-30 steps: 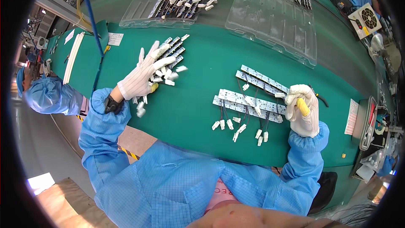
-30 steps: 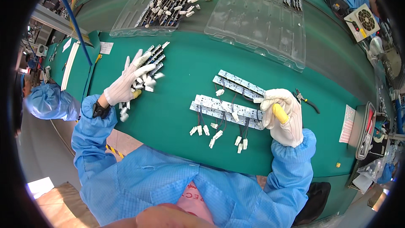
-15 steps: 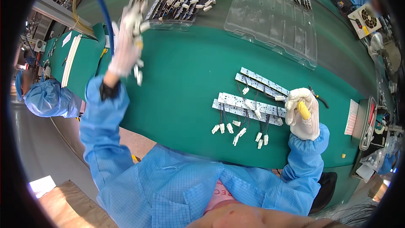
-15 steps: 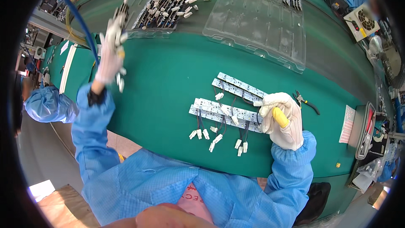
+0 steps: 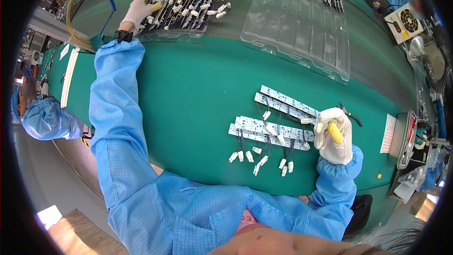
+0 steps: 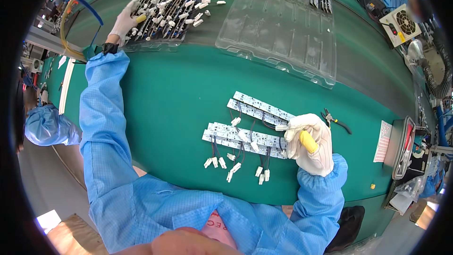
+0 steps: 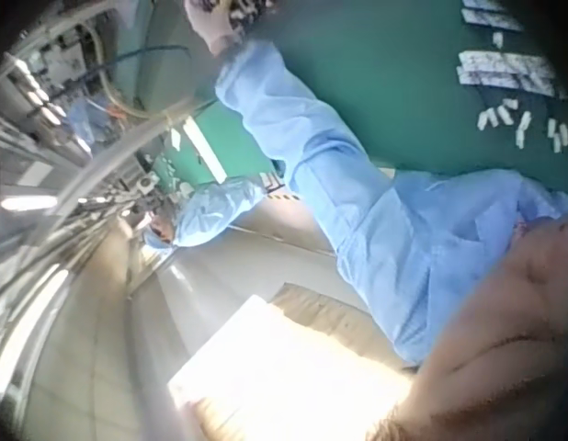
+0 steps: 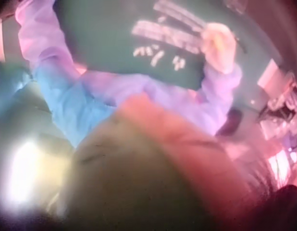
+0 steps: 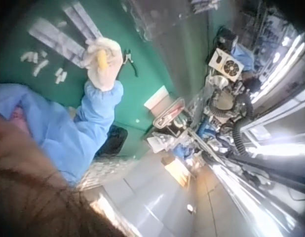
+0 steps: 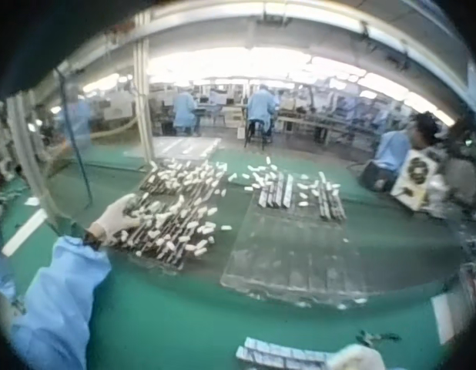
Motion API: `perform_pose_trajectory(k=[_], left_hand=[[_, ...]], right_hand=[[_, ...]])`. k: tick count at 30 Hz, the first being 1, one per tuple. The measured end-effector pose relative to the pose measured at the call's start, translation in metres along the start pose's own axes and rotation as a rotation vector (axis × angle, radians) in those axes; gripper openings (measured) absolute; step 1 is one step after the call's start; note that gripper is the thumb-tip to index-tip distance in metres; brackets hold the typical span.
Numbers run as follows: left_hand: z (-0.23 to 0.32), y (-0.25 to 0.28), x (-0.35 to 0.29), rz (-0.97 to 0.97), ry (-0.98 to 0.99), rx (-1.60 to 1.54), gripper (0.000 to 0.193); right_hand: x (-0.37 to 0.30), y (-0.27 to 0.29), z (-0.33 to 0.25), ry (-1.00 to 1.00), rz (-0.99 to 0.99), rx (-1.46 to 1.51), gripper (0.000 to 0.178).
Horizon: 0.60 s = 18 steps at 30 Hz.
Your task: The recorder is assembling small electronic components onto white PCB strips using hand tools at a production workbench.
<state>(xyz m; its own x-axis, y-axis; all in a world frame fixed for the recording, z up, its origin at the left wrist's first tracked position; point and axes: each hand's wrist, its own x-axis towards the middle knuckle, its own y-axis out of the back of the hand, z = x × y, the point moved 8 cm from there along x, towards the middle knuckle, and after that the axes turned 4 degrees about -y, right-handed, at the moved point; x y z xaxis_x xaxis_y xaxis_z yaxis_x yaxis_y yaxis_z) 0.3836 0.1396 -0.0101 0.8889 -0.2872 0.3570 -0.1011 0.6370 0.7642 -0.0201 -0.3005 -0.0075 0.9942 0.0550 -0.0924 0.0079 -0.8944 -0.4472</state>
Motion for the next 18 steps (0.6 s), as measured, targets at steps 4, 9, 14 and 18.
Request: perform_pose_trajectory(k=[4,9,14,18], left_hand=[[0.004,0.028,-0.006,0.083,0.028,0.091,0.066],[0.034,0.057,-0.056,0.22,-0.151,0.046,0.053],[0.051,0.053,-0.11,0.227,-0.357,0.345,0.038],[0.042,0.032,-0.127,0.228,-0.284,0.306,0.033]], right_hand=[[0.0,-0.006,-0.006,0.004,-0.023,-0.034,0.036],[-0.008,0.008,-0.029,0.072,0.263,-0.486,0.029],[-0.009,0.007,-0.035,0.107,0.223,-0.473,0.019],[-0.007,-0.002,-0.026,0.069,0.182,-0.567,0.012]])
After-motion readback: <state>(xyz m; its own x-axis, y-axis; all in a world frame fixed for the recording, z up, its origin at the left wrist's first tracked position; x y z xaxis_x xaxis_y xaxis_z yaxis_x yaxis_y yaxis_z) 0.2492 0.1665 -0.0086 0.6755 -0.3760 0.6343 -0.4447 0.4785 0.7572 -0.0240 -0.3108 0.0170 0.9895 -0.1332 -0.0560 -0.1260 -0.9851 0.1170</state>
